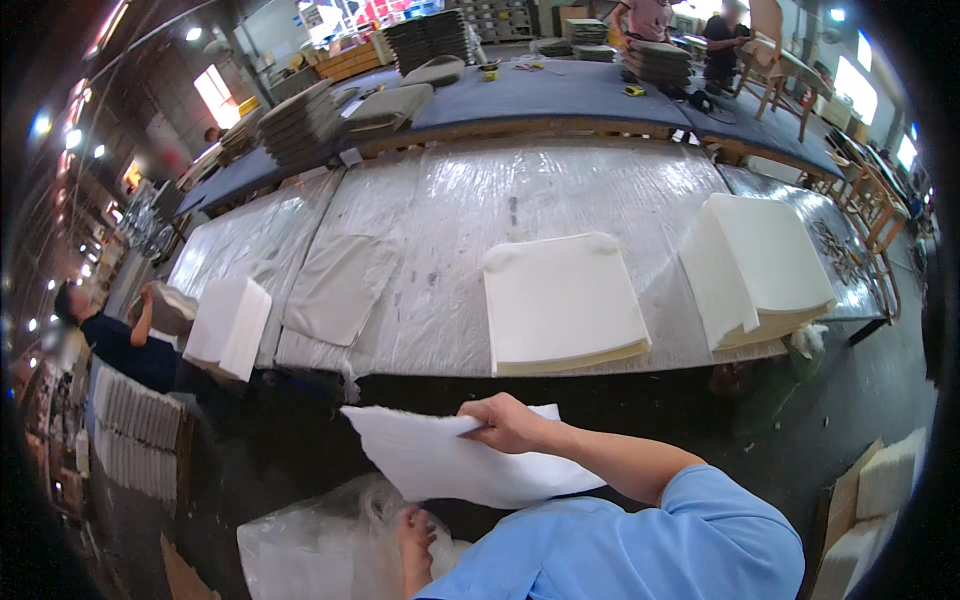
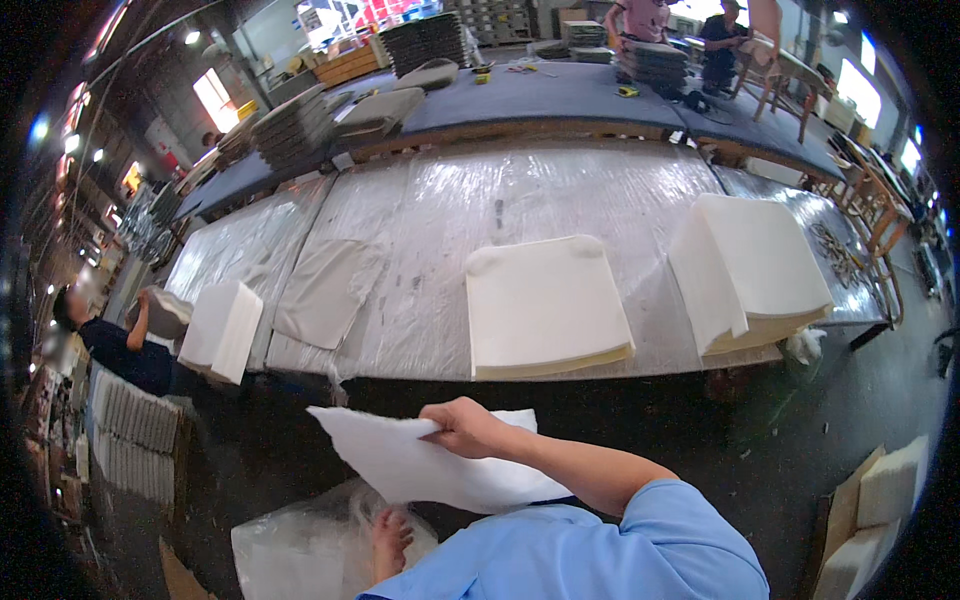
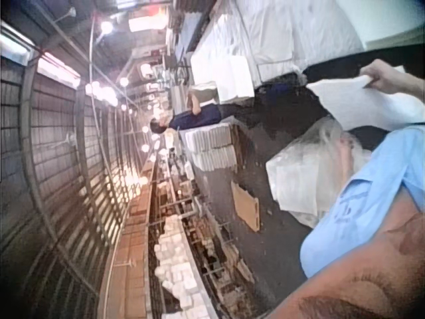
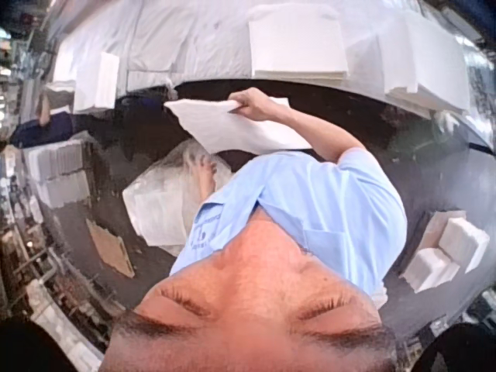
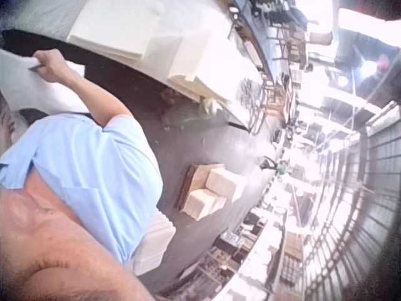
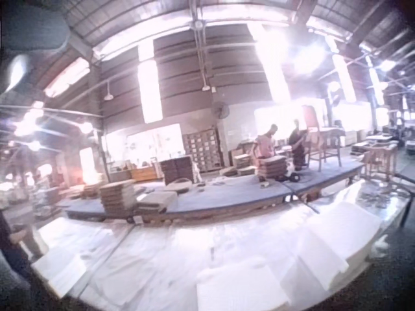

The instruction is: The person wraps rectangular foam blocks with white protective sheets. They pick up a foam block, cover it with a sheet, fold and smooth the sheet around the block, then place the wrapped block onto a stack. The person repeats this process with additional foam blocks.

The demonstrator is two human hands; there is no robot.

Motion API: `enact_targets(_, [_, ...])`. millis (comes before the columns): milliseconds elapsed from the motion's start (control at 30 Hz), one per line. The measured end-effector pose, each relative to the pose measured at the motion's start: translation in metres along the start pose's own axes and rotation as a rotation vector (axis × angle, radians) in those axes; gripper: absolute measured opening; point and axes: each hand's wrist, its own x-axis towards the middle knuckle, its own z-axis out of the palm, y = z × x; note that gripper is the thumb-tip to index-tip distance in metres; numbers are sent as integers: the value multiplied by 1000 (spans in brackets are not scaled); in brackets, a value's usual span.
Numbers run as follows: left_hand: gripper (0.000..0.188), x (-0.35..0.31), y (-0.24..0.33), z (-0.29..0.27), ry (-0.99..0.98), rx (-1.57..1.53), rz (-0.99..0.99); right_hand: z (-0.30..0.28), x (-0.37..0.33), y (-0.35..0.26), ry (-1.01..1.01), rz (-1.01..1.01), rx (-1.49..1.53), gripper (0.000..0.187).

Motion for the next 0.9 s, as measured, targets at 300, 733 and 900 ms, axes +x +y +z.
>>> enact_targets(300, [71, 117, 113, 68, -185, 296, 110, -128, 24, -15, 577, 234, 476, 23])
enact_targets(733, [31, 146, 355, 292, -522, -162, 471, -393, -5, 127, 987, 430, 441, 25])
enact_targets(900, [31, 172, 401, 348, -427, -41, 378, -439, 20, 184, 888, 618, 238, 19])
